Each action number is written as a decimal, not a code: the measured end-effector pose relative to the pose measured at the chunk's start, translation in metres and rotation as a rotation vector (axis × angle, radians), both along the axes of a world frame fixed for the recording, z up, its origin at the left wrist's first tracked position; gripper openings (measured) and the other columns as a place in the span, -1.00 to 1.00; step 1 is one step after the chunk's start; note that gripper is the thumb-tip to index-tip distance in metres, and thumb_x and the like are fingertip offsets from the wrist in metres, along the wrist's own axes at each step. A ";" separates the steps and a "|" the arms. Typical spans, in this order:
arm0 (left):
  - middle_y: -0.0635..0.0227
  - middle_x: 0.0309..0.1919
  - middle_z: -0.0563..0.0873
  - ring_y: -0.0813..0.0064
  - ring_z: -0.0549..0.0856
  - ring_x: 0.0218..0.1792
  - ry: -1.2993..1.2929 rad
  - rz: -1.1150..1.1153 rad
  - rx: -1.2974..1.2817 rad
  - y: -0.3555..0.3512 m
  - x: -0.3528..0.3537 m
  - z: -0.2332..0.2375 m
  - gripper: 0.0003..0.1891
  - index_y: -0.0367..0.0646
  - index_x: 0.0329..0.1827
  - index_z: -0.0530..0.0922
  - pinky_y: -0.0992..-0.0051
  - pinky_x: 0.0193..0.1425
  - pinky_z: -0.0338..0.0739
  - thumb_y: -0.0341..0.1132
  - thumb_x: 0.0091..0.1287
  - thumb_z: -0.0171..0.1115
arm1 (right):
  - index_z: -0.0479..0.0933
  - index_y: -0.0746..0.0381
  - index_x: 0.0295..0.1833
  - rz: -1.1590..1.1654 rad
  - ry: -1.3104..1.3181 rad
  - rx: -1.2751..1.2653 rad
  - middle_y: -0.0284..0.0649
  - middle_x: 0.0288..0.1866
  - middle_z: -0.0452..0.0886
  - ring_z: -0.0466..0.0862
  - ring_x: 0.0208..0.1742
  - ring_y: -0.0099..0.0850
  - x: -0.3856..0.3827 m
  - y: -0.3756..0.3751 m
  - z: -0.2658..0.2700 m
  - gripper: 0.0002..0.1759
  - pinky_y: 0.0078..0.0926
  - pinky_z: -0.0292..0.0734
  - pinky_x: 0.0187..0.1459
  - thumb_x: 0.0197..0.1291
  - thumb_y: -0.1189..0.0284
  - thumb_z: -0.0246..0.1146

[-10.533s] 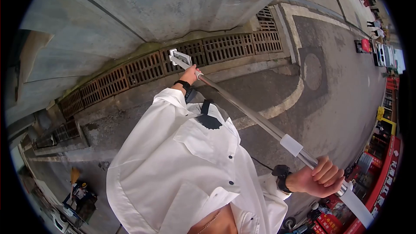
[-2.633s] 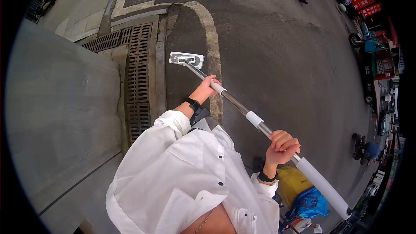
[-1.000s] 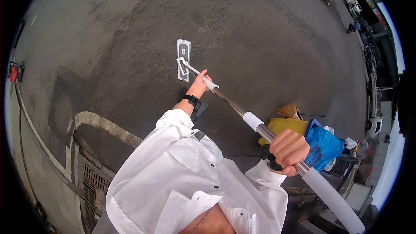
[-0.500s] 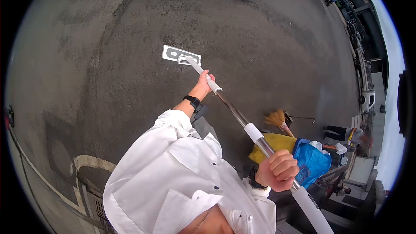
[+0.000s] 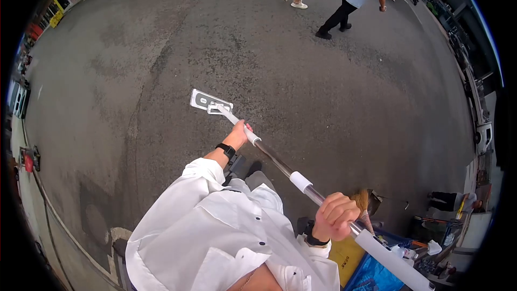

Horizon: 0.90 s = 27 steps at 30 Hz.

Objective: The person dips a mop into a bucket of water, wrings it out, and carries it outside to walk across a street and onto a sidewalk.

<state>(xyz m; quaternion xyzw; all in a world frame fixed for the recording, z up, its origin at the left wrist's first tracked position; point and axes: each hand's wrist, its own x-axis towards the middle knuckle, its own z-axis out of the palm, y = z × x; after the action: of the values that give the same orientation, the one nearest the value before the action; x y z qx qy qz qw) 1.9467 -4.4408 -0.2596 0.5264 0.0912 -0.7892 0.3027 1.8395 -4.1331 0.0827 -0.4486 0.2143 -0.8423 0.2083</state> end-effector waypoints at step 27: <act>0.41 -0.65 0.37 0.50 0.40 -0.67 0.144 -0.174 0.053 -0.505 -0.386 -0.099 -0.81 -0.14 -0.43 0.29 0.48 -0.57 0.38 -0.42 0.27 0.14 | 0.25 0.18 -0.59 -0.065 0.050 0.296 -0.33 -0.68 0.38 0.35 -0.65 -0.49 -0.396 -0.552 0.006 -0.57 -0.49 0.28 -0.54 0.26 0.22 0.17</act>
<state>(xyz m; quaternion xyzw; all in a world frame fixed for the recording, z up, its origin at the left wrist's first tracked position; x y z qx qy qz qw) 1.5609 -4.9460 -0.3590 0.4820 0.0874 -0.8456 0.2120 1.4435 -4.6851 0.0885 -0.4266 0.3558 -0.7963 0.2393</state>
